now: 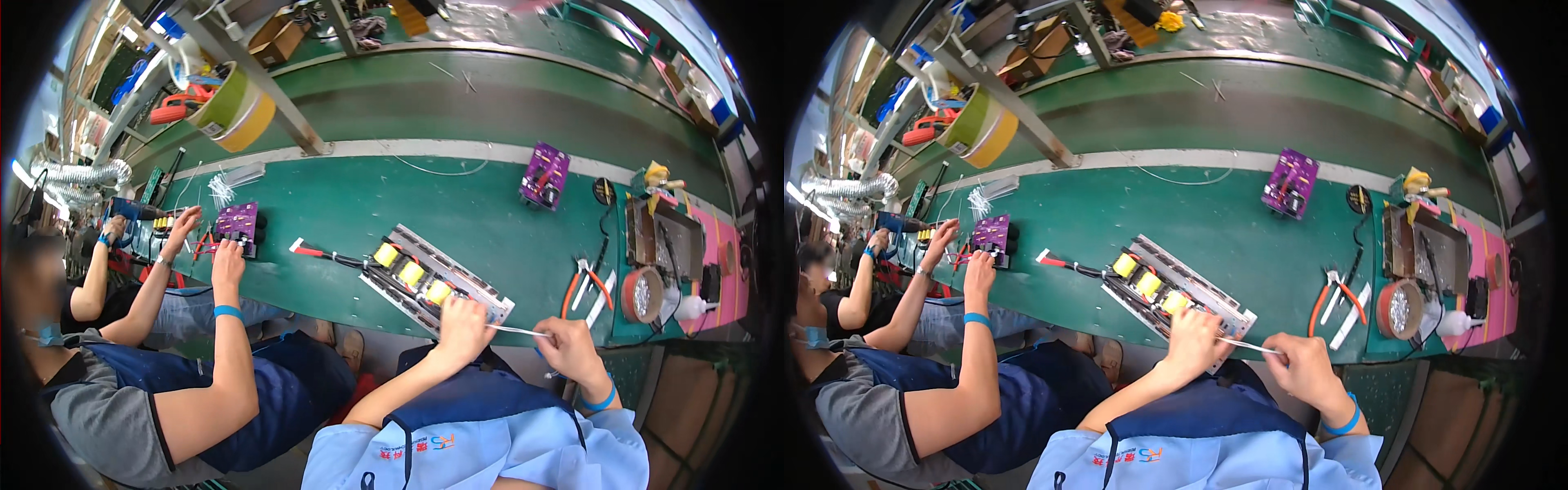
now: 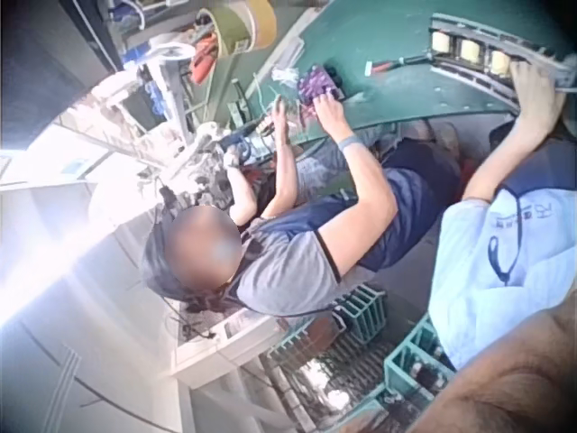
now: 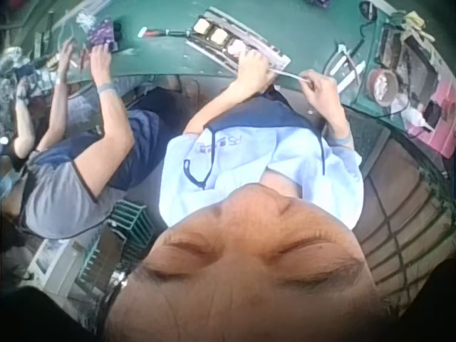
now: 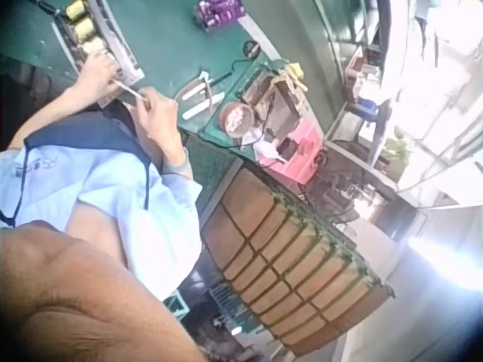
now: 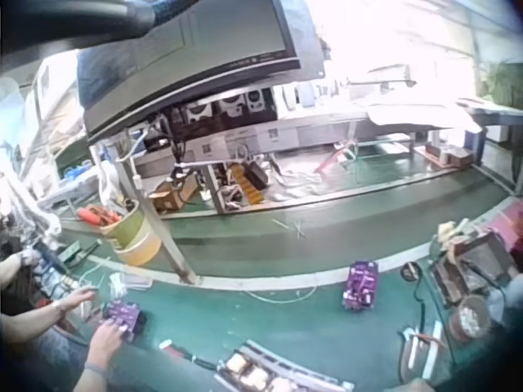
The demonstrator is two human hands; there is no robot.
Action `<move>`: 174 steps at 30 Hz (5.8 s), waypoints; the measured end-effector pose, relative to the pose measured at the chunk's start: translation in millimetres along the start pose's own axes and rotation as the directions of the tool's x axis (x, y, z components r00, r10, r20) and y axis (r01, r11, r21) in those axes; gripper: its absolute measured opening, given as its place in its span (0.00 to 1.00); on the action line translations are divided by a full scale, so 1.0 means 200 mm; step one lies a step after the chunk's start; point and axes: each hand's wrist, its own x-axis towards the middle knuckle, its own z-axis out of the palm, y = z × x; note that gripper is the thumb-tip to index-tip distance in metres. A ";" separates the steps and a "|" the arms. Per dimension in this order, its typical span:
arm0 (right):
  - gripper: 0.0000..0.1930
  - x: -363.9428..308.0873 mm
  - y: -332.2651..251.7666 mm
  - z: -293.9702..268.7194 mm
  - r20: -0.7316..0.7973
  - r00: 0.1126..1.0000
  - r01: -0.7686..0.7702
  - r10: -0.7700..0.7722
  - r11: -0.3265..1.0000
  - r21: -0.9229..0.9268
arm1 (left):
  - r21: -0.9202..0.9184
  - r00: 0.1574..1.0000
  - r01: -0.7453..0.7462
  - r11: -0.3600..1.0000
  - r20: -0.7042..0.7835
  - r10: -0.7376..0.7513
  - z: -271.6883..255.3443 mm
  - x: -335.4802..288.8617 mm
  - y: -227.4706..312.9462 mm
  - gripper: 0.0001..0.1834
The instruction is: The person retrieves a circuit board from a teal rack and places it on a green workbench. They use a soldering iron to apply solder to specific points on the board, handling the board and tools with both hands. The person flips the board over to work on different sides and places the finished board back on the rack.
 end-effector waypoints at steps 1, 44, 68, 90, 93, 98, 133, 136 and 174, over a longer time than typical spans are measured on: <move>0.03 -0.02 0.02 -0.01 -0.001 1.000 0.009 -0.009 1.000 -0.010 | -0.033 0.993 -0.052 0.998 0.102 0.056 -0.03 0.01 0.04 0.20; 0.07 0.02 -0.06 0.81 0.057 0.953 0.288 -0.297 0.949 0.128 | -0.341 0.895 -0.135 0.930 0.360 0.262 -0.01 0.50 -0.56 0.18; 0.21 0.04 -0.13 1.05 0.408 0.879 0.285 -0.247 0.958 -0.033 | -0.178 0.842 -0.412 0.894 0.300 0.448 0.08 0.47 -0.33 0.12; 0.09 -0.24 0.49 0.32 -0.519 0.826 -0.212 0.218 0.975 0.072 | 0.043 0.959 0.008 0.999 0.282 -0.020 -0.39 -0.05 -0.69 0.11; 0.09 -0.26 0.55 0.23 -0.597 0.740 -0.264 0.310 0.950 0.166 | 0.074 0.944 -0.043 0.996 0.329 0.017 -0.36 -0.04 -0.69 0.30; 0.09 -0.19 0.55 0.27 -0.567 0.789 -0.184 0.237 0.972 0.149 | 0.150 0.864 -0.108 0.983 0.503 0.018 -0.33 0.02 -0.71 0.48; 0.40 0.15 0.59 0.45 -0.115 0.979 0.145 -0.165 0.975 -0.168 | 0.153 0.869 -0.229 0.961 0.478 0.131 -0.23 0.06 -0.78 0.40; 0.39 0.18 0.61 0.44 -0.141 0.964 0.207 -0.226 0.969 -0.139 | 0.131 0.889 -0.190 0.973 0.443 0.114 -0.24 0.07 -0.76 0.38; 0.35 -0.03 0.42 0.01 -0.092 0.913 0.401 -0.398 0.916 0.017 | 0.102 0.970 -0.016 0.995 0.242 -0.009 -0.67 -0.29 -0.15 0.39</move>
